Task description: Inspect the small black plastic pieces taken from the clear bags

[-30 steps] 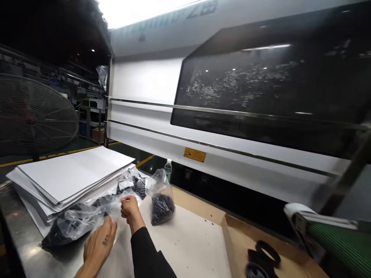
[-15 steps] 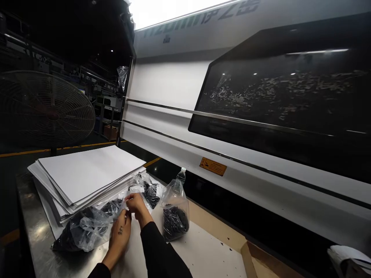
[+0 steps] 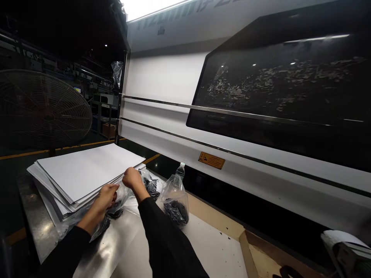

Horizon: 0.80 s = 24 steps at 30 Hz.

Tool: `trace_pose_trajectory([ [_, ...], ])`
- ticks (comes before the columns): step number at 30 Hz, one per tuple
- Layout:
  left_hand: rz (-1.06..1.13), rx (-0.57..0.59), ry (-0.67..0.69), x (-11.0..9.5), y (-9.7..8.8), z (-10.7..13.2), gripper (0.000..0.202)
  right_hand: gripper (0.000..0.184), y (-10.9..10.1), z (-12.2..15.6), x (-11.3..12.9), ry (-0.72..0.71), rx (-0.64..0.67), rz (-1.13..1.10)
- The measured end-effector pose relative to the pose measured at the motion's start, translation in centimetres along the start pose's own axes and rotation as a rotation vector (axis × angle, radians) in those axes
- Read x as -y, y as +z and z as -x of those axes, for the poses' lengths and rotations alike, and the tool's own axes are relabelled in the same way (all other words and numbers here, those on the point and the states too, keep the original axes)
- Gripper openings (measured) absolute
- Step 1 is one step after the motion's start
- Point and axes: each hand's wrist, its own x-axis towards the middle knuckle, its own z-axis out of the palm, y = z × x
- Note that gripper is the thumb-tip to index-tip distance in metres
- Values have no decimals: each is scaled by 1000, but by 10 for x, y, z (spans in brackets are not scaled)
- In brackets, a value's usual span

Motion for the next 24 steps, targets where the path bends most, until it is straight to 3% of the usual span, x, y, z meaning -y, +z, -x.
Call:
trace_pose_trajectory([
  [3, 8, 66, 49, -13, -41, 35, 30, 32, -6, 64, 13, -146, -189, -4],
  [5, -35, 46, 107, -14, -74, 58, 37, 41, -4, 108, 19, -248, -253, -41],
  [7, -144, -14, 121, -7, -102, 74, 44, 43, 3, 142, 20, -319, -250, -79],
  [9, -291, -41, 119, 7, -118, 81, 44, 42, 17, 160, 19, -333, -177, -65],
  [14, -459, -52, 173, 37, -113, 72, 18, 40, 63, 154, 15, -323, 85, 38],
  [16, -418, -69, 167, 41, -110, 66, 21, 39, 78, 143, 16, -339, 141, 60],
  [24, 48, -38, -1, 75, -122, 73, 26, 38, 100, 103, 35, -317, 113, 80],
])
